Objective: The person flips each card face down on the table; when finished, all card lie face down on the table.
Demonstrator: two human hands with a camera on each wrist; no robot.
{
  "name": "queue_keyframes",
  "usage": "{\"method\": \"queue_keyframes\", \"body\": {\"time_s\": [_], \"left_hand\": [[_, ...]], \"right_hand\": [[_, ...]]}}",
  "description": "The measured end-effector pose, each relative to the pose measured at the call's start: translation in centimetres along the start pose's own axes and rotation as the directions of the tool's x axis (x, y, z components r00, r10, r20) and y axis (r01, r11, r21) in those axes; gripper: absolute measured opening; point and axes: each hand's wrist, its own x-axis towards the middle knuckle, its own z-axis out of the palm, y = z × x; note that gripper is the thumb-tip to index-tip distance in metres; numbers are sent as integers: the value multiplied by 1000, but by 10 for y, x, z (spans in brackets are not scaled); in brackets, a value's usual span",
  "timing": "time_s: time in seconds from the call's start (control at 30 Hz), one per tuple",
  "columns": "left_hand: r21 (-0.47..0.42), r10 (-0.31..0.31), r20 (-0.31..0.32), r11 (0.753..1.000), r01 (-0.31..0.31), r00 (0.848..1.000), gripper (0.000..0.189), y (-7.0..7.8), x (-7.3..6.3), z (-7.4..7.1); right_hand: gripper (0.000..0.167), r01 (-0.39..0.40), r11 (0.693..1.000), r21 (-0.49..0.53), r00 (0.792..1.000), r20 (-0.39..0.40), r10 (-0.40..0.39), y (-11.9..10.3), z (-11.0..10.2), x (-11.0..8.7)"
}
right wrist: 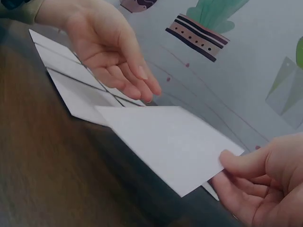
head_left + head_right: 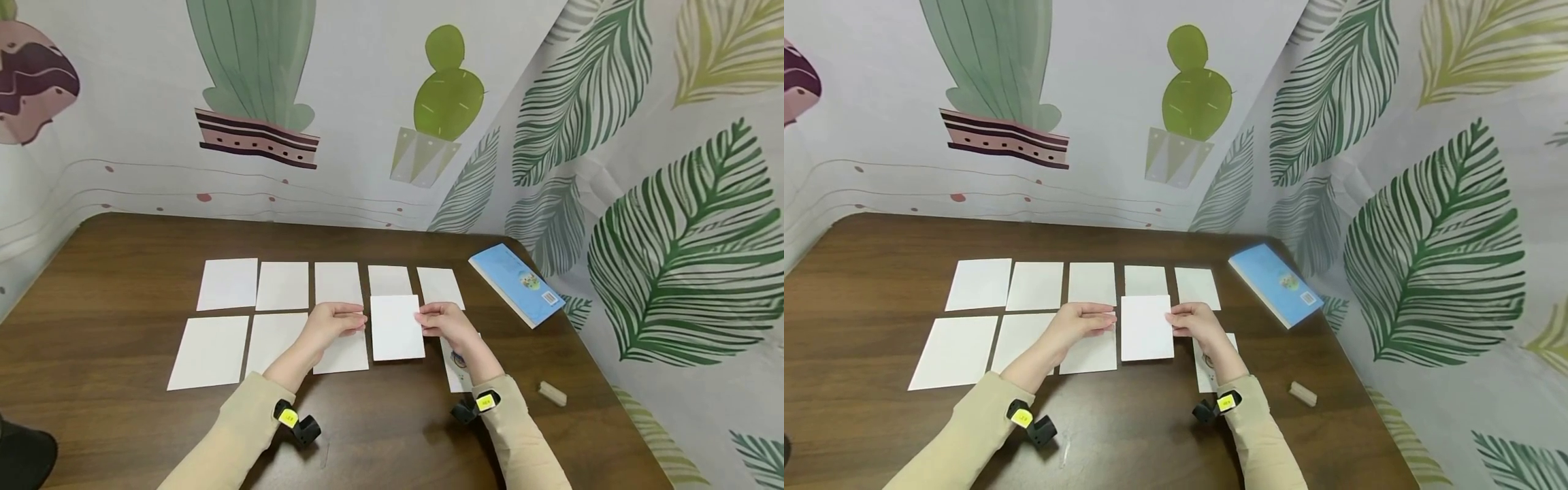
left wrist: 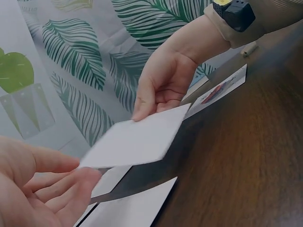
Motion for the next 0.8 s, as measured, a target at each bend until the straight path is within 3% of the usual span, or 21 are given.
{"method": "queue_keyframes", "body": {"time_s": [0.17,0.33,0.53,0.8], "left_hand": [[32,-10,62,999,8,998,37,-3,0,3],[59,-31,81,998,26,996,36,-6,-1,8],[84,-56,93,995,48,994,35,-7,-2,13],[123,-45,135,992,29,990,38,-9,-3,15]], "right_hand": [[34,-38,998,-53,999,32,40,6,-2,-1],[34,-57,995,-83,997,40,60,8,0,-1],[30,-100,988,-121,995,-18,98,6,3,-2],[29,-140,972,-191,989,-71,129,3,3,-2]]}}
